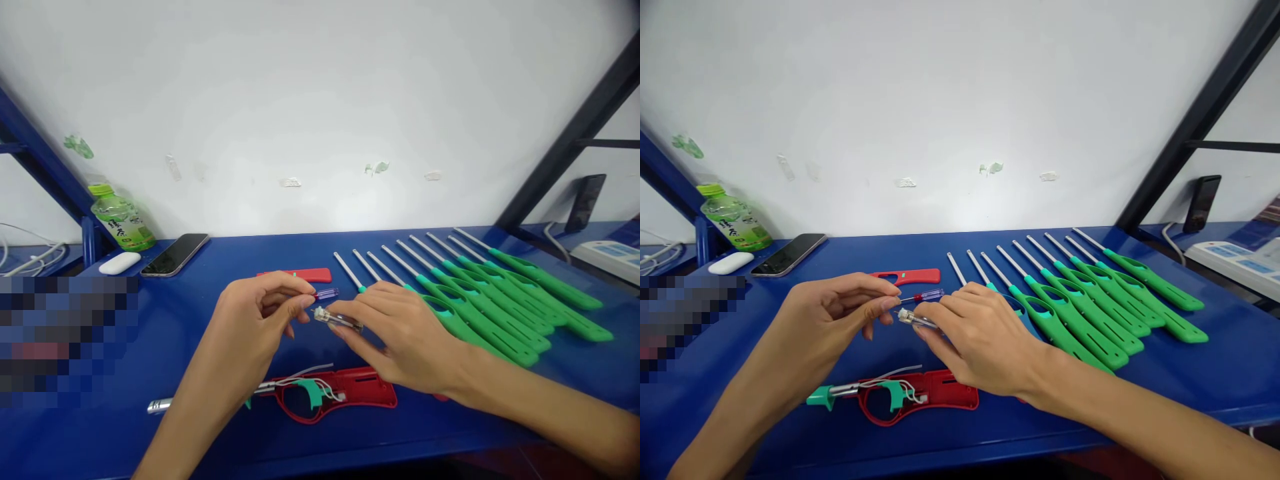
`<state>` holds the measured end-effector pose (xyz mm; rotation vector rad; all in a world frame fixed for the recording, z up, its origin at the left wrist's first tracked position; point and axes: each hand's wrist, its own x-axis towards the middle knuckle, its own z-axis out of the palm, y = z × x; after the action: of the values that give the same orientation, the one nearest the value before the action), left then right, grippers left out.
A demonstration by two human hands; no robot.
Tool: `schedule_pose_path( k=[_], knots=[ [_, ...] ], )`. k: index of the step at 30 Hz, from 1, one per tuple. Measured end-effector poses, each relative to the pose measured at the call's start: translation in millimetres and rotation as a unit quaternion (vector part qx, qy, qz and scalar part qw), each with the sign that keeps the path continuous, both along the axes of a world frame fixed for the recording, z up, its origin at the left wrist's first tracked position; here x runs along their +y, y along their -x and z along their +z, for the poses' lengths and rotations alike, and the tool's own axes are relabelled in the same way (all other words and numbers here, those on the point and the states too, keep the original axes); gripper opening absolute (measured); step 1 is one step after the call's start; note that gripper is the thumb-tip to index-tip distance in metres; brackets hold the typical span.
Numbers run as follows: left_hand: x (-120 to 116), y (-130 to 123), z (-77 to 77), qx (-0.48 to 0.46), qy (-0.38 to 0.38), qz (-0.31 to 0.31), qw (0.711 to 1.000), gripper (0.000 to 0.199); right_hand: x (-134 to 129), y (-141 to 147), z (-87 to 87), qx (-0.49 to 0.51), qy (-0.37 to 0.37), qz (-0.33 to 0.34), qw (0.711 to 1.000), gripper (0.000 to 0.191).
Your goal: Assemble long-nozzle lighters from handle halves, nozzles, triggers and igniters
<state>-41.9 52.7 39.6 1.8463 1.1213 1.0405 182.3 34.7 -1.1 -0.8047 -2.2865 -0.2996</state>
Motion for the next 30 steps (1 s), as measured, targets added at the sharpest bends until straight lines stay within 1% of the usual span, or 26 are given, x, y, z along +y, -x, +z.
schedule_pose_path(
  k=[3,6,14,15,18,19,20,24,30],
  knots=[
    [-2.2,0.7,1.4,-0.019,-0.004,0.007,1.000,0.012,-1.4,-0.1,0.8,0.007,0.000,-0.008,1.000,0.016],
    [-4.5,1.1,0.8,-0.019,-0.002,0.011,1.000,0.012,-1.8,0.2,1.7,0.011,0.001,-0.015,1.000,0.015],
    [0.4,2.0,-6.4,-0.011,-0.009,0.047,0.999,0.003,-0.5,-0.5,-4.0,0.007,0.007,-0.029,1.000,0.015],
    [0.8,2.0,-7.0,-0.012,-0.011,0.052,0.999,0.006,-0.7,-0.9,-4.3,0.008,0.007,-0.031,0.999,0.016],
    [-0.3,2.6,-7.4,-0.015,-0.013,0.064,0.998,0.023,-0.7,-1.7,-3.9,0.011,0.009,-0.036,0.999,0.017],
    [-1.1,3.0,-7.3,-0.015,-0.010,0.065,0.998,0.026,-0.6,-1.7,-3.5,0.011,0.009,-0.037,0.999,0.017],
    [-1.7,3.4,-7.0,-0.015,-0.005,0.063,0.998,0.026,-0.4,-1.6,-3.1,0.010,0.010,-0.038,0.999,0.017],
    [-1.7,3.2,-7.4,-0.007,0.001,0.060,0.998,0.015,-0.1,-0.4,-2.4,0.006,0.011,-0.039,0.999,0.018],
    [2.8,-0.8,-10.2,0.023,-0.006,0.066,0.998,0.024,-0.9,-0.2,-2.1,0.002,0.009,-0.039,0.999,0.018]
  ],
)
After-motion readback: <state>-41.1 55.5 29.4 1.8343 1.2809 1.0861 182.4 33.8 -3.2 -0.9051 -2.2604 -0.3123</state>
